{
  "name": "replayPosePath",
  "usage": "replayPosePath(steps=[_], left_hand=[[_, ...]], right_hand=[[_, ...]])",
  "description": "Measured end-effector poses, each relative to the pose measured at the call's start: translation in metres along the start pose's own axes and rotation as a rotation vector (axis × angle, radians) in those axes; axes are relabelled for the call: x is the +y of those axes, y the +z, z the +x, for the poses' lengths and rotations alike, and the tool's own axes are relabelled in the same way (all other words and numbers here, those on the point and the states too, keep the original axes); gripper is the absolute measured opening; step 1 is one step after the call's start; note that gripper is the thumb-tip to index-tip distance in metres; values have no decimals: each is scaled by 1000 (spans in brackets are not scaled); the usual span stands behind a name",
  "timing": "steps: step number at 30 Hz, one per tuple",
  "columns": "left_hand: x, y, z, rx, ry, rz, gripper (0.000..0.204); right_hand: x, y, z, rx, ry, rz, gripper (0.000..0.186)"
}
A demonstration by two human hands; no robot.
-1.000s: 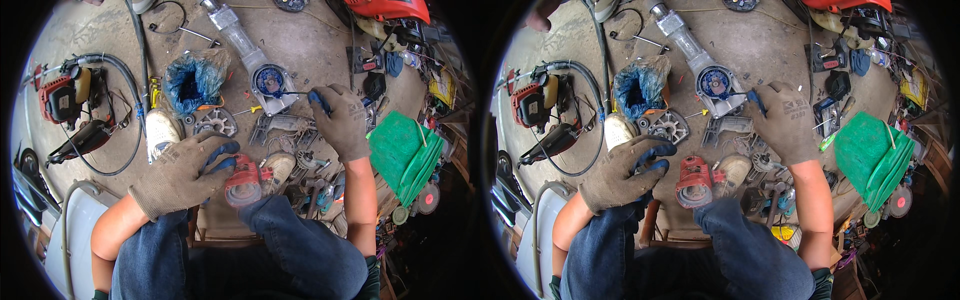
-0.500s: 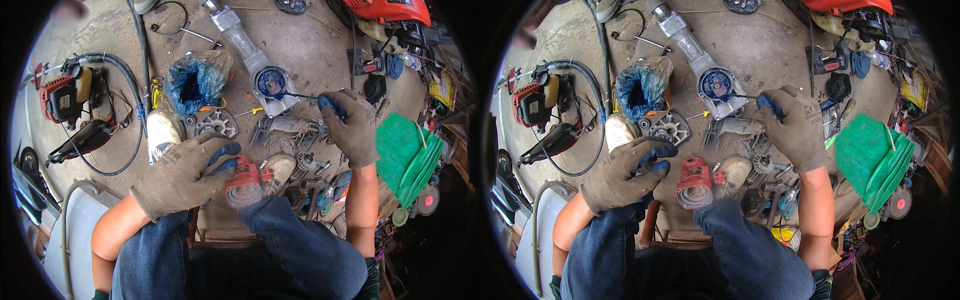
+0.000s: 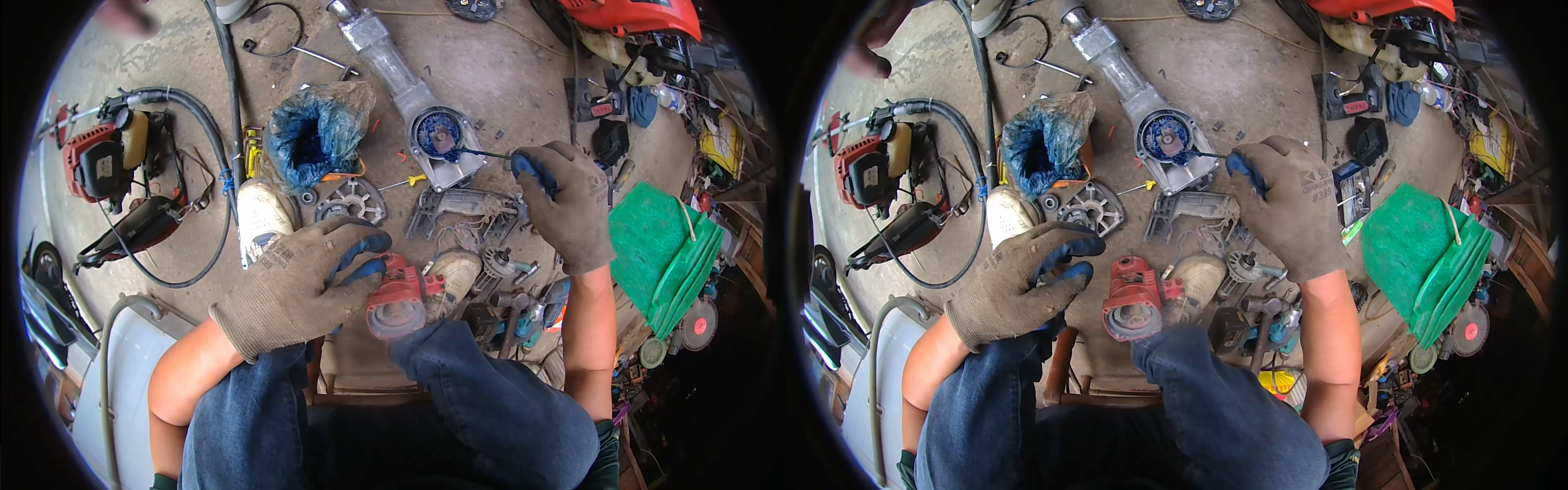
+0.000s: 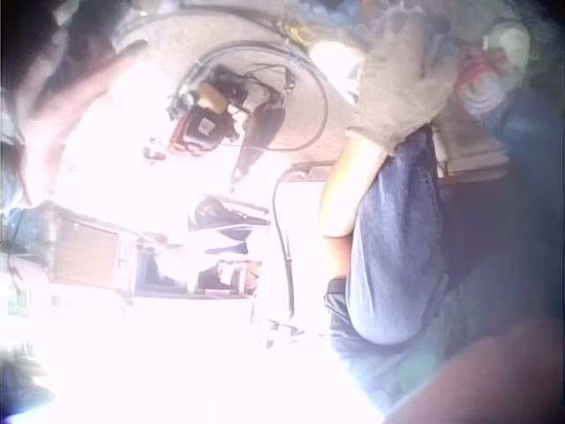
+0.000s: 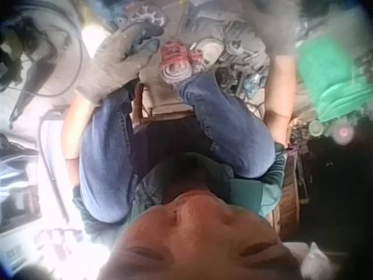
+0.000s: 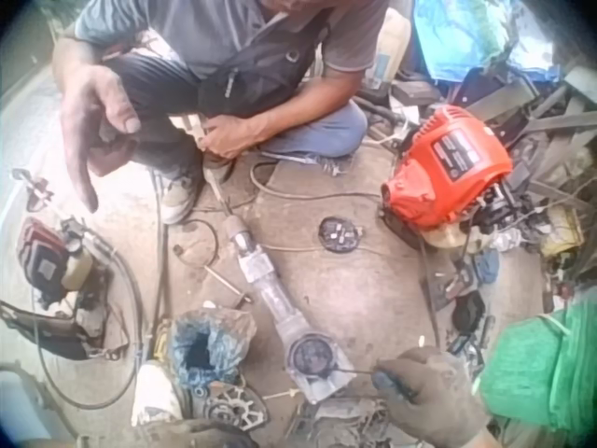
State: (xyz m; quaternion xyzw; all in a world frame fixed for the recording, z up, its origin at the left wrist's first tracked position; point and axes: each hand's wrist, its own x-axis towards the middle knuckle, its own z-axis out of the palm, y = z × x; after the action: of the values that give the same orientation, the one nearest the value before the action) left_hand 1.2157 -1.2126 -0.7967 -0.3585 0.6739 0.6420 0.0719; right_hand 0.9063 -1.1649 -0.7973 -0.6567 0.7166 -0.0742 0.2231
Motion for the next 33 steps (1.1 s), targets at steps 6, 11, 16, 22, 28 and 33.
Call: replayPosePath(steps=[6, 11, 16, 22, 28, 33], left_hand=[[4, 0, 1, 3, 1, 30, 36], [5, 0, 1, -15, -26, 26, 36], [3, 3, 1, 7, -5, 12, 37], [4, 2, 3, -2, 3, 7, 38], [4, 2, 3, -7, -16, -7, 38], [-3, 5, 1, 12, 2, -17, 37]], right_hand=[[4, 4, -1, 6, -9, -4, 19], [2, 4, 1, -7, 0, 5, 18], [3, 4, 2, -7, 3, -3, 18], [5, 7, 0, 4, -33, 2, 20], [5, 9, -3, 22, -60, 2, 22], [-1, -10, -6, 8, 21, 42, 21]])
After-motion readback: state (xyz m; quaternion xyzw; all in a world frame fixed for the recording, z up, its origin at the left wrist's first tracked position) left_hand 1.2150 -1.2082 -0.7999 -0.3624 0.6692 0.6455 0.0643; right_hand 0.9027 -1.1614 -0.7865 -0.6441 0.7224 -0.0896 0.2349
